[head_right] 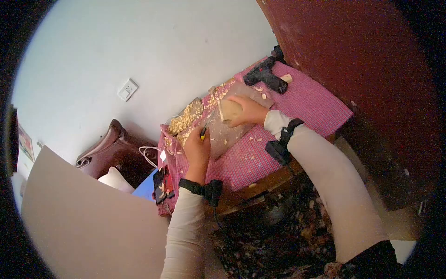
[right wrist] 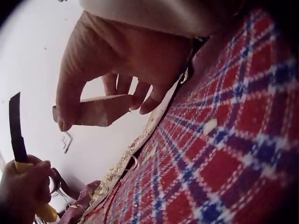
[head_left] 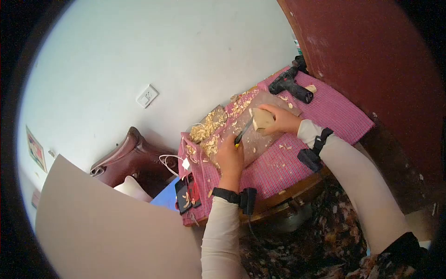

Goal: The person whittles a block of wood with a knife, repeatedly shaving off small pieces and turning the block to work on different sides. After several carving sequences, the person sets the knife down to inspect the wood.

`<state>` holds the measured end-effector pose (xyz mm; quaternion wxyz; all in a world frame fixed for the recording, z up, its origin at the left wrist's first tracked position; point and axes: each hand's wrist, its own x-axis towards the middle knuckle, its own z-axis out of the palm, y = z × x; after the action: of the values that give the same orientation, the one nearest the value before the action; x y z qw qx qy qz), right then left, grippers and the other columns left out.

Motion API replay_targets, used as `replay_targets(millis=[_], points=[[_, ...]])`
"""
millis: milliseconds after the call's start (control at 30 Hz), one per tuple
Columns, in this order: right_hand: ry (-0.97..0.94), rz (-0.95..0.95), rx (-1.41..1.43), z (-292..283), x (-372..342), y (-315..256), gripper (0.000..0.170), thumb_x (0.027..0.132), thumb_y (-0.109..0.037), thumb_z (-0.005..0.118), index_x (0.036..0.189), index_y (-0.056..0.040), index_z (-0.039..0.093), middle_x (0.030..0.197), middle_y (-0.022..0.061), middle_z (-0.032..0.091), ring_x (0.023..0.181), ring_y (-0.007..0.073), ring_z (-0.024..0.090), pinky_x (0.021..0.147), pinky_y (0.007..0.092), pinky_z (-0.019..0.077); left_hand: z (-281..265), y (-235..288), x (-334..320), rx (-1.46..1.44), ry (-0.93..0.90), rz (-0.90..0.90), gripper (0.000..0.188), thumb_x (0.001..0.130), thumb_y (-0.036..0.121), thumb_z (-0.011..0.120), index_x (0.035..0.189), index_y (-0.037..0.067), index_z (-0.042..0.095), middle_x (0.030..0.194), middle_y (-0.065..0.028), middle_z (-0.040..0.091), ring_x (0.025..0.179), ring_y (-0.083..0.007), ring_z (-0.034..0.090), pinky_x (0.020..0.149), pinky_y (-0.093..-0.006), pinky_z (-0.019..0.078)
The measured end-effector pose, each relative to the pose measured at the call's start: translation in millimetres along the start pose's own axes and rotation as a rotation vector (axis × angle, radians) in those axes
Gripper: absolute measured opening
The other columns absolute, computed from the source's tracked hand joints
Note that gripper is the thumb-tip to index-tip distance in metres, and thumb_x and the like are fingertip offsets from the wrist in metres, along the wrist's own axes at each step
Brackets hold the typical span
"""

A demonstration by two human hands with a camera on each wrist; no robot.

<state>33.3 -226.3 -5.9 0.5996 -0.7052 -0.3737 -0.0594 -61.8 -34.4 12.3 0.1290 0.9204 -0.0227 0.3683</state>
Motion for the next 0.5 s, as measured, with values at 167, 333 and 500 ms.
replay_targets(millis=[167, 333, 500], points=[[-0.009, -0.191, -0.212, 9, 31, -14, 0.081, 0.055, -0.017, 0.075, 0.125, -0.0021, 0.038, 0.117, 0.0105, 0.046, 0.111, 0.019, 0.042, 0.095, 0.0291, 0.0334, 10, -9, 30, -0.027, 0.021, 0.029, 0.018, 0.08, 0.021, 0.058, 0.088, 0.006, 0.06, 0.077, -0.0163, 0.06, 0.072, -0.0346, 0.058, 0.062, -0.0393, 0.0454], [-0.01, -0.188, 0.126, 33, 63, -8, 0.078, 0.052, -0.024, 0.078, 0.119, -0.0039, 0.042, 0.114, 0.0129, 0.045, 0.11, 0.0256, 0.042, 0.095, 0.033, 0.0318, 25, -38, 50, -0.064, 0.089, 0.056, 0.016, 0.076, 0.015, 0.059, 0.088, 0.004, 0.059, 0.077, -0.0165, 0.059, 0.071, -0.034, 0.058, 0.062, -0.0379, 0.0453], [-0.124, -0.091, 0.212, 51, 71, 9, 0.081, 0.054, -0.008, 0.074, 0.126, -0.0039, 0.036, 0.118, 0.0059, 0.044, 0.109, 0.0143, 0.043, 0.091, 0.0284, 0.0368, 39, -62, 45, -0.165, 0.116, 0.026, 0.017, 0.071, 0.005, 0.059, 0.088, 0.003, 0.059, 0.076, -0.0166, 0.058, 0.071, -0.034, 0.057, 0.062, -0.0376, 0.0451]])
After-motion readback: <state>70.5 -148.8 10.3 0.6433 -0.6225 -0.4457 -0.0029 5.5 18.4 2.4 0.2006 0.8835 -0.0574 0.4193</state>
